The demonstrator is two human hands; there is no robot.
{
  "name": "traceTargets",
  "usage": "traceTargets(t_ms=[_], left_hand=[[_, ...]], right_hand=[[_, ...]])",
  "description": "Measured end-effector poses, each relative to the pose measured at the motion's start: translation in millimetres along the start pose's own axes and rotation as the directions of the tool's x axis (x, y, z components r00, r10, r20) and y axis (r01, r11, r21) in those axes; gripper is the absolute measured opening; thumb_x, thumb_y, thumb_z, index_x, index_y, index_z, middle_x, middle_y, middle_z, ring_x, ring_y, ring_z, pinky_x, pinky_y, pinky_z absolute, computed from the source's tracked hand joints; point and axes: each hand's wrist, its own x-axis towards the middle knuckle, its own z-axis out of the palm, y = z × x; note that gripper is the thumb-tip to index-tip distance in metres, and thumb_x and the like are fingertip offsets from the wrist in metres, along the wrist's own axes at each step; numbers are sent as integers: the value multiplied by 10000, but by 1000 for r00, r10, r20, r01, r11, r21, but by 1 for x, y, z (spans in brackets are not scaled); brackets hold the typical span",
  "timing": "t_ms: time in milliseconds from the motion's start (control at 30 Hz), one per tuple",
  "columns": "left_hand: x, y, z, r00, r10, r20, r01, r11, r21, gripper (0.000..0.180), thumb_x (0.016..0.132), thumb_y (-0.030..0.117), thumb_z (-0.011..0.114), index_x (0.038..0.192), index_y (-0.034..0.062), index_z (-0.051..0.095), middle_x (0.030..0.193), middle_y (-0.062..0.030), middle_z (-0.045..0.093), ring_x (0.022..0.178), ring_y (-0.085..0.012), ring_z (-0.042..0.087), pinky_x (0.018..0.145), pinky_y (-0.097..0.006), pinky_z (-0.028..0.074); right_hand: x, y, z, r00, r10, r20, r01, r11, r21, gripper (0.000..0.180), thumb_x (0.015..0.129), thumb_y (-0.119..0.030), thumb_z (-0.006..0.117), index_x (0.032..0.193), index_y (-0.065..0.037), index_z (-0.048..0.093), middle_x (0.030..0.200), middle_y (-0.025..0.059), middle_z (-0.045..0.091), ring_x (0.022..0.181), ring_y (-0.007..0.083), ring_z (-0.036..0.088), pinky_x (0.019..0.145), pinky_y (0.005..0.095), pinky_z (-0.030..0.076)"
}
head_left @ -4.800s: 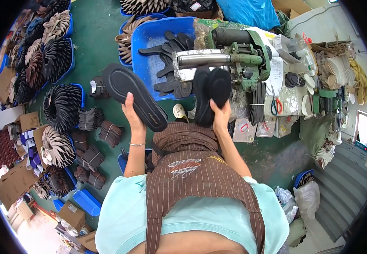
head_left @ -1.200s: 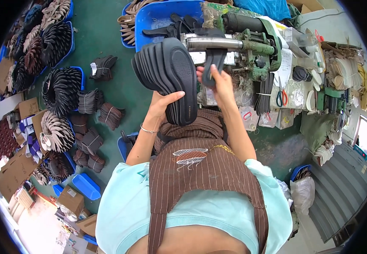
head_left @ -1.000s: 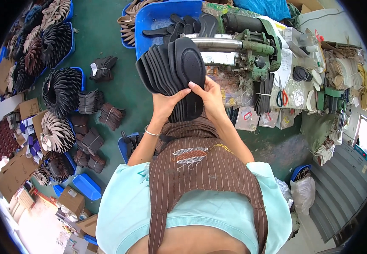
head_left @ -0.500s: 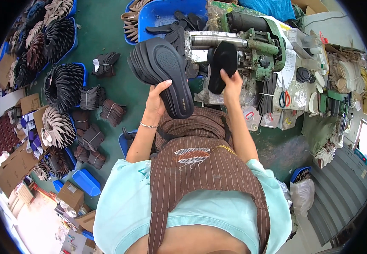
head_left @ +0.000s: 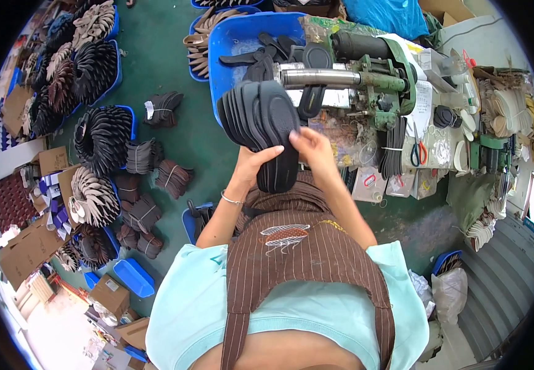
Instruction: The recorder is counting and stacking shoe insoles at a workstation within a shoe manufacturing facility.
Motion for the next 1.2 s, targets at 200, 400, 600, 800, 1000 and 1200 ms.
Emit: traceTargets(t_ms=[200,400,600,800,1000,1200], left_hand=[[-2,7,4,995,-56,87,78,958,-276,486,773,64,669,1197,-56,462,1125,-181,573,984,-243,605,821,-342,518],[-1,0,2,999,-45,-3,45,999,-20,476,777,75,669,1188,-57,469,1104,-168,586,954,-242,617,806,-328,524],[-2,8,3,992,-71,105,99,951,-294,393,847,123,615,1166,-60,476,1022,-177,612,863,-234,634,761,-337,542],[2,1,12,1000,1,-8,-2,995,-105,385,831,101,641,1148,-54,487,1059,-134,600,902,-197,621,781,-301,529],[-2,-9,-4,978,-190,86,205,954,-218,381,865,214,600,1063,-106,540,935,-180,642,846,-240,645,748,-349,540],[0,-23,9,971,160,-175,-93,935,341,744,688,389,767,1080,-176,484,1049,-215,573,989,-245,553,851,-336,446]], right_hand=[[36,28,-67,908,-161,-387,202,977,68,172,856,-66,600,1002,20,566,822,46,643,702,90,586,621,241,473],[3,17,3,990,-47,-132,42,998,-40,184,845,-140,644,961,-15,575,743,-24,586,619,39,483,549,213,391],[37,34,-66,864,-253,-435,288,958,15,158,859,-118,613,965,-13,561,770,17,616,672,56,525,592,203,411],[6,29,-2,989,-76,-128,65,994,-91,121,869,-152,608,840,-38,579,666,-44,544,575,21,436,499,198,331],[50,44,-70,871,-265,-413,224,964,-146,149,865,-171,625,903,-27,611,730,-48,542,648,40,443,568,196,363],[-5,35,-13,979,16,-204,-22,999,-30,279,889,-214,592,1112,-57,536,973,55,607,872,140,586,710,310,483]])
